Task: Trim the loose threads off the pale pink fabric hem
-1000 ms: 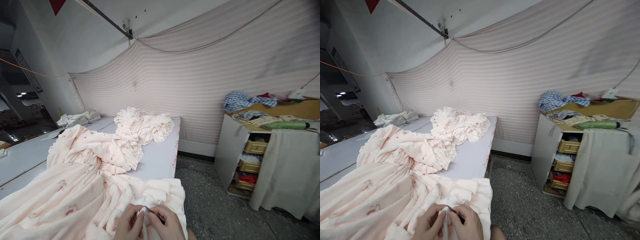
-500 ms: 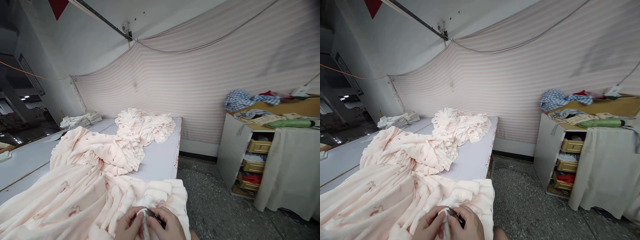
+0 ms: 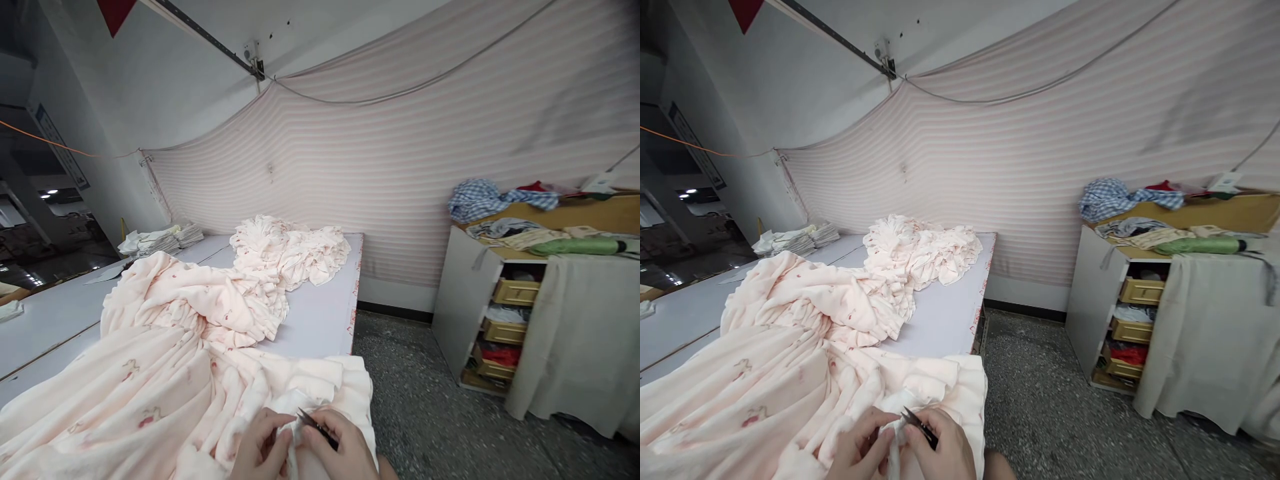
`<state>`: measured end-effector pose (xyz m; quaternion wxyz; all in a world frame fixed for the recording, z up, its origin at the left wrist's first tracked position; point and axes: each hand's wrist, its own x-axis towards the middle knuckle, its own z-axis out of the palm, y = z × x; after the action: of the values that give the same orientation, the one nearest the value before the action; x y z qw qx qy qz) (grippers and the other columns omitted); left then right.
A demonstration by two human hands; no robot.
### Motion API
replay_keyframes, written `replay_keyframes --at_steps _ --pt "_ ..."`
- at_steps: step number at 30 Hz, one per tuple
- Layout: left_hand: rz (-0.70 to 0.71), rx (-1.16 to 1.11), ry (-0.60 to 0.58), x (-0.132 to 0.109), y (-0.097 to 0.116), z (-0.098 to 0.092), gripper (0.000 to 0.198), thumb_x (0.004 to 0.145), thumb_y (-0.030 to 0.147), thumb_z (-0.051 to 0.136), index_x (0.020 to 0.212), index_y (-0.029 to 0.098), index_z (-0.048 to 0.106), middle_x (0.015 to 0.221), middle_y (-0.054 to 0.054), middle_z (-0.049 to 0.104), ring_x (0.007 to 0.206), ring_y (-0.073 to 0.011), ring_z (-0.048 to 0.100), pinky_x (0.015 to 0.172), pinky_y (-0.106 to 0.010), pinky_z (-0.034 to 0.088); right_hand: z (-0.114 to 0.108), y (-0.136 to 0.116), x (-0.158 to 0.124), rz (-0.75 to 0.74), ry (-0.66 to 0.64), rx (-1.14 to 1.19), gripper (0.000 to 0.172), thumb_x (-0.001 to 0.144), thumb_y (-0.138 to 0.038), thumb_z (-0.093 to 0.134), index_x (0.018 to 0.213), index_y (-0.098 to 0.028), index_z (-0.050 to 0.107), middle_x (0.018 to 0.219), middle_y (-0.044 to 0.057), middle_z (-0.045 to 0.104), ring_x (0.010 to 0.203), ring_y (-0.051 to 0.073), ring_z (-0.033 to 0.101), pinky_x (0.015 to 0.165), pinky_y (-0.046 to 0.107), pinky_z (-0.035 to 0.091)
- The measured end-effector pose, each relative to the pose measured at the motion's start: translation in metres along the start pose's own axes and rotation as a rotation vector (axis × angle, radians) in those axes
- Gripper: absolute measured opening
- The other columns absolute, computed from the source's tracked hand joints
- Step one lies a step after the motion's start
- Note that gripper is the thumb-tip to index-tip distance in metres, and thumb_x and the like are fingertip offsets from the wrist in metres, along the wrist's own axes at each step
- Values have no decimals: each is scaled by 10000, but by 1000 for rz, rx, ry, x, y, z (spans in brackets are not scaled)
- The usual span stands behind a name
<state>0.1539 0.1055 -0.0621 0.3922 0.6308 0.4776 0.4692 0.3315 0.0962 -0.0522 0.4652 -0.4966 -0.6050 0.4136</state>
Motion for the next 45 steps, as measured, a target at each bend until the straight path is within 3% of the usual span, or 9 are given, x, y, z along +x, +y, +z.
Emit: replay_keyframes --at_steps 5,9,12,24,30,37,40,43,45 --pt "273 270 -38 -4 -2 0 109 826 286 561 817 223 650 728 -10 532 564 -130 485 474 -222 353 -17 -11 -12 138 -108 -45 273 792 -376 569 900 -177 721 911 86 729 888 259 660 791 303 487" --pt "492 371 -8 -7 5 0 222 826 115 428 891 253 588 806 -9 542 656 -142 522 581 -229 404 -28 -34 -19 181 -165 -146 240 788 -332 570 904 -201 734 934 61 739 901 238 657 785 271 469" --pt "552 421 0 -8 5 -1 234 820 77 398 885 250 542 813 -8 539 700 -148 537 639 -237 427 -30 -39 -20 194 -170 -252 229 791 -337 557 815 -193 733 838 51 740 808 221 656 707 255 453" --pt "554 455 -75 -12 9 -1 227 836 78 381 821 232 547 799 -24 537 685 -144 531 644 -234 432 -27 -39 -22 211 -171 -290 190 762 -338 570 719 -233 723 774 30 729 738 224 623 642 265 412" --pt "441 455 -113 -10 16 -5 228 786 64 428 826 233 575 819 -31 568 702 -159 560 648 -246 444 -25 -26 -22 169 -149 -232 192 772 -326 579 694 -222 720 736 26 712 727 218 624 650 263 420" --pt "327 397 -208 -8 26 1 150 819 101 482 813 221 572 834 -28 579 743 -159 566 674 -253 434 -5 -11 -14 96 -12 124 202 760 -334 641 922 -214 635 723 -29 628 705 165 573 671 233 434" --pt "110 112 7 4 31 -14 48 823 253 581 792 217 580 941 -38 620 825 -172 582 738 -263 457 1 -13 -5 82 -18 213 216 811 -401 561 790 -191 604 709 -23 600 651 143 545 593 214 420" --pt "-142 -165 368 24 30 -55 226 735 383 686 782 229 527 746 38 592 609 -122 550 599 -227 475 -15 -4 -3 132 104 159 309 864 -471 478 727 -200 539 612 -45 527 567 129 484 548 219 377" --pt "-162 -226 461 38 28 -86 280 729 439 658 823 247 476 655 81 533 546 -115 537 554 -230 485 -35 9 -7 169 207 98 347 870 -492 470 678 -206 513 589 -38 528 598 145 496 603 238 377"
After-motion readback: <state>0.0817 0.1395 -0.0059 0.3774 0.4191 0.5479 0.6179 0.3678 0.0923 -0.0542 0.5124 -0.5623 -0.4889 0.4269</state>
